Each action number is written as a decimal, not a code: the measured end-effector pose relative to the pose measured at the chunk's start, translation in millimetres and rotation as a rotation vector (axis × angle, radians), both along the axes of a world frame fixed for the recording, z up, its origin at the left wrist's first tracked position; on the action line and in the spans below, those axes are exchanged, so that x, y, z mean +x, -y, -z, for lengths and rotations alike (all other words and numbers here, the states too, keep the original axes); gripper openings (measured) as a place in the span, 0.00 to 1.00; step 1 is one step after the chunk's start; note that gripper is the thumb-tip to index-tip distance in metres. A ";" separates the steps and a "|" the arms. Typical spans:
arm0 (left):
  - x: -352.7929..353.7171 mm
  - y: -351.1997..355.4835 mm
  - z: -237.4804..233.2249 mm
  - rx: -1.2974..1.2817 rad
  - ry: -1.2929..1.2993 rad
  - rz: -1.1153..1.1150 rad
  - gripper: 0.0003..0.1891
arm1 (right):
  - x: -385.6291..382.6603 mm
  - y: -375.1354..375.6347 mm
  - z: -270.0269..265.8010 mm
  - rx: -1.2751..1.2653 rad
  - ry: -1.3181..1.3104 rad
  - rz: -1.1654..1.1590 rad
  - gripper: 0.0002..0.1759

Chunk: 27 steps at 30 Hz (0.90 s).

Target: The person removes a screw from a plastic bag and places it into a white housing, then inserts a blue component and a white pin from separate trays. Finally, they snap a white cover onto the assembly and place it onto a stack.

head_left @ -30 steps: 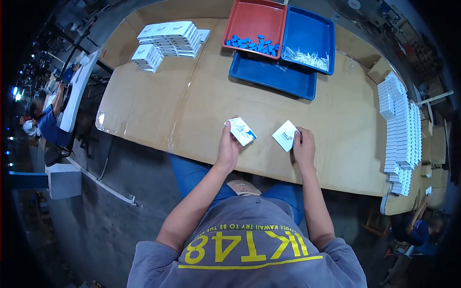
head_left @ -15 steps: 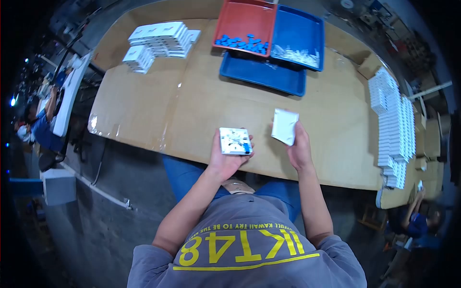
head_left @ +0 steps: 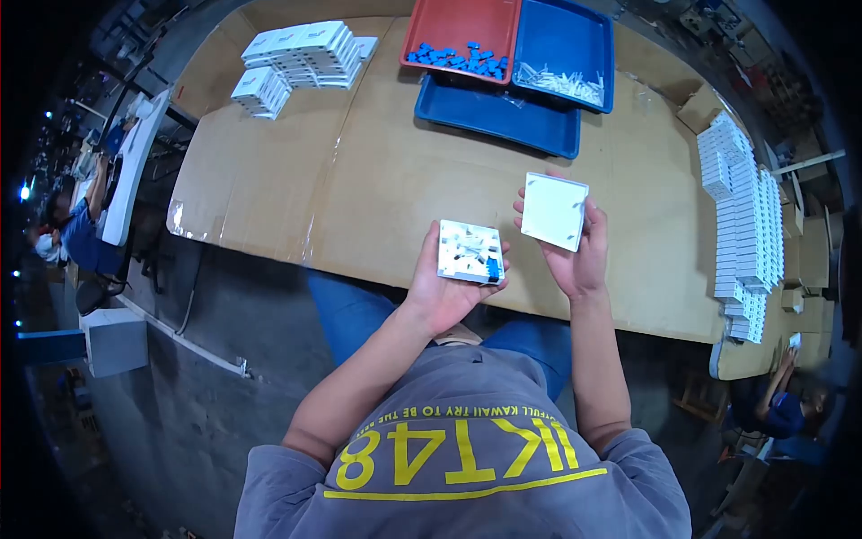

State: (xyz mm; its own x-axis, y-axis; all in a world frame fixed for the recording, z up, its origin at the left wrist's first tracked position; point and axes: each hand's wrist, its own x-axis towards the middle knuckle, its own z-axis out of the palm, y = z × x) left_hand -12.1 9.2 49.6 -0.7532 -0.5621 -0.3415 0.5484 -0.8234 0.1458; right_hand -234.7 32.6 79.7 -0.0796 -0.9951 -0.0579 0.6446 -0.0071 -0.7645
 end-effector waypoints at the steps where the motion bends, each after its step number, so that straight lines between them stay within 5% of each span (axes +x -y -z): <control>1: -0.9 -1.3 -1.3 0.001 0.015 0.007 0.42 | 2.5 -0.2 2.0 0.027 -0.068 -0.016 0.37; 6: -6.3 -6.6 -5.7 0.003 0.053 0.040 0.40 | 17.0 3.1 6.2 0.076 -0.529 -0.064 0.33; 13: -8.3 -8.5 2.1 0.003 0.066 0.057 0.38 | 20.3 3.3 11.5 -0.006 -0.630 -0.193 0.29; 16: -9.6 -8.9 2.5 0.008 0.060 0.052 0.37 | 24.2 3.2 7.6 0.042 -0.691 -0.224 0.35; 27: -13.7 -9.7 13.0 0.064 0.097 0.030 0.36 | 25.4 4.2 20.5 0.008 -0.828 -0.344 0.25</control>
State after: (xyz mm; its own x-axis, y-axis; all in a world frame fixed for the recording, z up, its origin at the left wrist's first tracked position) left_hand -25.8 18.9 36.6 -0.7310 -0.5147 -0.4479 0.5093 -0.8485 0.1438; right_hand -209.3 28.4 59.2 0.2037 -0.9715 -0.1216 -0.1482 0.0922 -0.9847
